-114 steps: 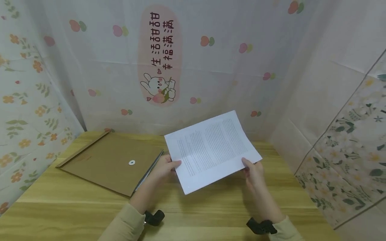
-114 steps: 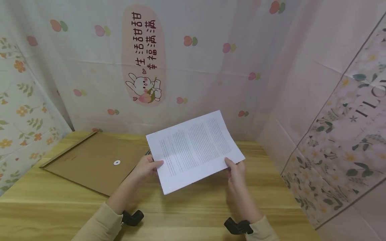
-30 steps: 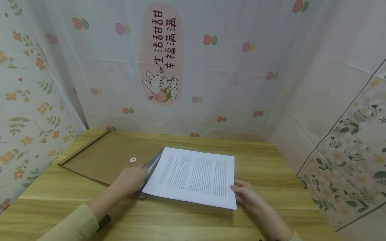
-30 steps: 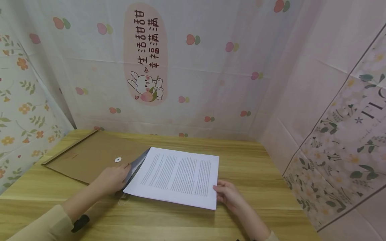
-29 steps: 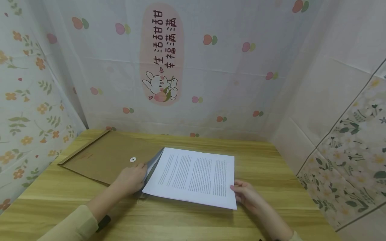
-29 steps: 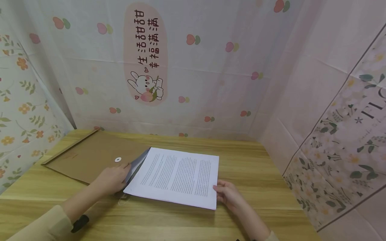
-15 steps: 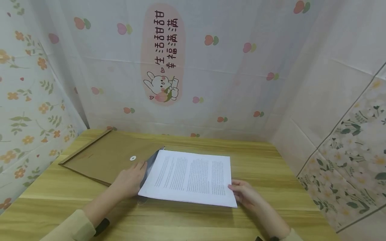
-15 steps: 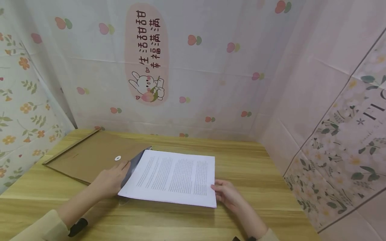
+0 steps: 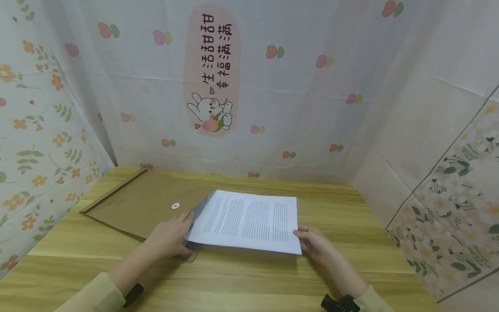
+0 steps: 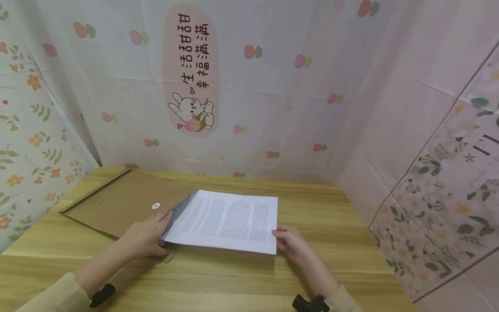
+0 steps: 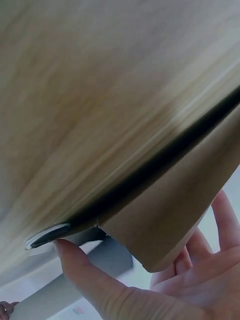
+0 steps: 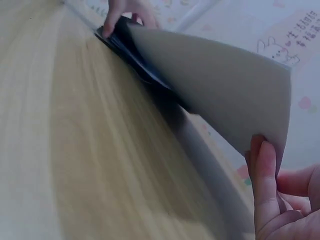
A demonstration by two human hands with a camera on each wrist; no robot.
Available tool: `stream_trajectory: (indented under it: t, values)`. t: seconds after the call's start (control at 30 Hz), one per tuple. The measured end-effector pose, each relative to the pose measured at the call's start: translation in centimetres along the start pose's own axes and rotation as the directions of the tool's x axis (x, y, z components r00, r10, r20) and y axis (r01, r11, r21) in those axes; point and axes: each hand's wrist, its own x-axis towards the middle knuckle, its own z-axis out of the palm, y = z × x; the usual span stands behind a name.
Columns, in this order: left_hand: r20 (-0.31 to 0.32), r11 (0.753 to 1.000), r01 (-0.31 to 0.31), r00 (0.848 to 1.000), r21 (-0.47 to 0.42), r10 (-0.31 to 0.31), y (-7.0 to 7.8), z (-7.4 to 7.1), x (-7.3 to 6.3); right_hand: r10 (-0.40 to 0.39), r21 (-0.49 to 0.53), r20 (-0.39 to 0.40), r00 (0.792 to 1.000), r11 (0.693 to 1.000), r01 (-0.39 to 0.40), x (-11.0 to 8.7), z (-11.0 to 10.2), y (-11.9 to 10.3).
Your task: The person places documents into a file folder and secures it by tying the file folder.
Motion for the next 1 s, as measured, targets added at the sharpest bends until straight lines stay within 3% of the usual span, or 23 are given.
stream_trajectory:
  t: [0.27,0.43,0.73,0.87,1.0]
  values:
    - [0.016,1.0,0.004,1.0,-0.021,-0.004,0.4,-0.2,0.4,0.001,0.03,-0.009,1.0,1.0,-0.001,-0.1,3.8,0.9]
    - [0.02,0.999,0.008,1.0,-0.038,-0.007,0.5,-0.1,0.4,-0.004,0.027,-0.053,0.999,1.0,0.005,0.6,5.9,1.5]
    - [0.007,0.995,0.025,1.0,-0.093,-0.025,0.8,0.1,0.2,-0.016,-0.193,-0.141,0.99,0.981,-0.012,1.9,8.0,1.3]
    - [0.011,0.994,0.026,1.0,-0.105,-0.025,0.8,0.0,0.2,0.028,-0.265,-0.11,0.994,0.962,-0.057,2.6,8.1,0.5]
    - [0.027,0.994,0.028,0.999,-0.11,-0.025,0.8,0.0,0.1,0.059,-0.315,-0.006,0.998,0.947,-0.057,3.4,7.9,-0.2]
